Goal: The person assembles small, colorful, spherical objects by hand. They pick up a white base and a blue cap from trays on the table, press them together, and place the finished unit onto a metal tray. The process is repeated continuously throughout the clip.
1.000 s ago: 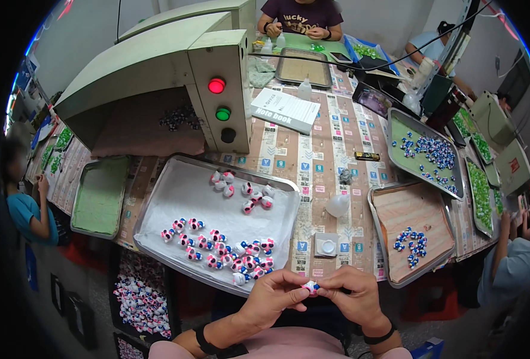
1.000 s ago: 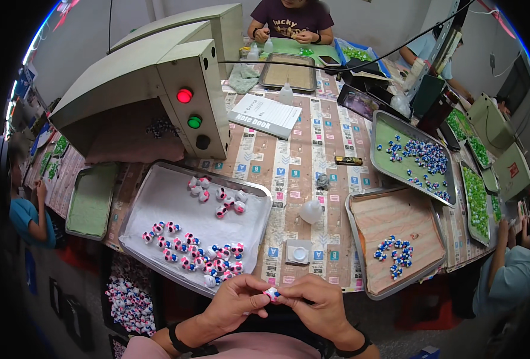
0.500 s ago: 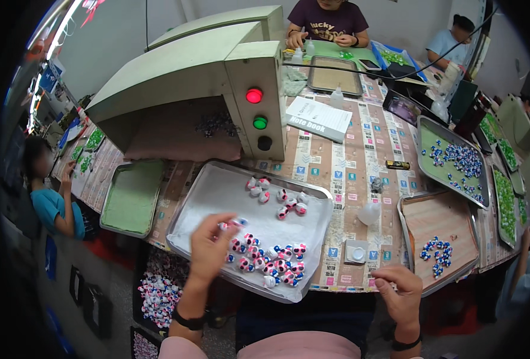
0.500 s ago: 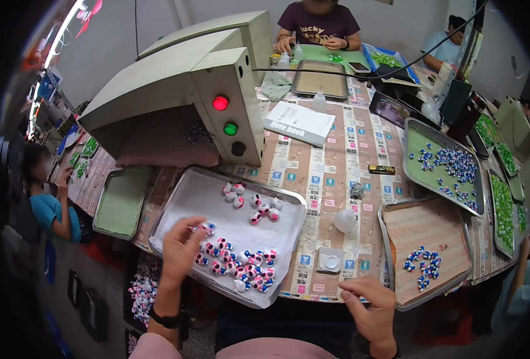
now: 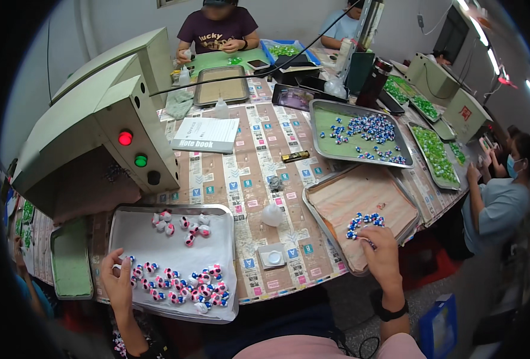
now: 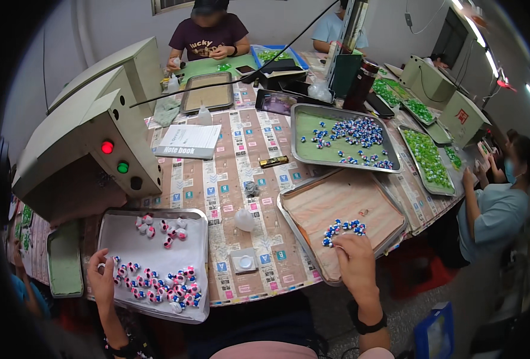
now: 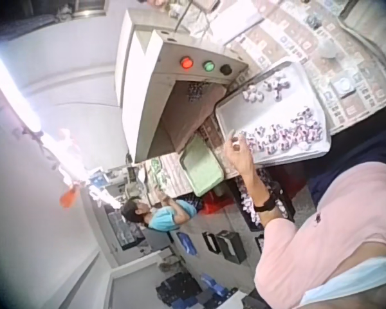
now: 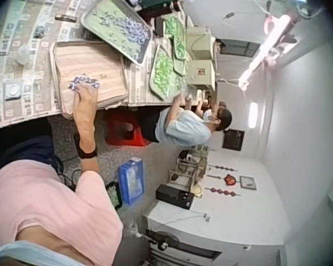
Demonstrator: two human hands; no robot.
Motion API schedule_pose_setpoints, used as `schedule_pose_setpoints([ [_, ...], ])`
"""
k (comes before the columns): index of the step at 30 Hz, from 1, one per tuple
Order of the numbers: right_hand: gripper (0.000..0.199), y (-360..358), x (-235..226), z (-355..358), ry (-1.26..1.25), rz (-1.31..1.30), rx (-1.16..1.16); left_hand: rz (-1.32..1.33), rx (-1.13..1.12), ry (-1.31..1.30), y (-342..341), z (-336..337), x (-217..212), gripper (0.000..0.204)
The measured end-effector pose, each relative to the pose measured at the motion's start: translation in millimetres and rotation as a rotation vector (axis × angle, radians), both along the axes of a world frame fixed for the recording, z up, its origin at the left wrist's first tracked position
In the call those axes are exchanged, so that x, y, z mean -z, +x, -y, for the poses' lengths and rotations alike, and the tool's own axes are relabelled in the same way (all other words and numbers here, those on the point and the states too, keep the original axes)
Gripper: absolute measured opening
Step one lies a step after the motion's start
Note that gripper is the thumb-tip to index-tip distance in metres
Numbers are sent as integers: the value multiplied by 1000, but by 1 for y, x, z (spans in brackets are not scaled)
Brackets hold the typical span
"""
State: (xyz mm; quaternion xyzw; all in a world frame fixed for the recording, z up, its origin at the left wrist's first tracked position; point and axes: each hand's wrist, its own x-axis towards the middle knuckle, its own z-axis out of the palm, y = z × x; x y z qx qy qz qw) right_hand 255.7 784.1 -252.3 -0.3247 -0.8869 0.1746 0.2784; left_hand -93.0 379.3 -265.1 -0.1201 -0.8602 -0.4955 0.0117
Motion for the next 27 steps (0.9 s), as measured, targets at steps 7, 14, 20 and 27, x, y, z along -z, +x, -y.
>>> schedule_pose_setpoints([
  [7,18,-16,21,-10,35,127,-104,797,381,876,62,-60,-39,59],
  [14,17,-16,18,-16,86,265,-134,1187,597,1003,116,-97,-14,39],
  [20,15,-28,-1,5,-314,-82,-142,1333,641,907,139,-117,-12,26],
  [27,14,-49,-5,58,-880,-266,-316,1355,652,1002,146,-116,-6,30],
])
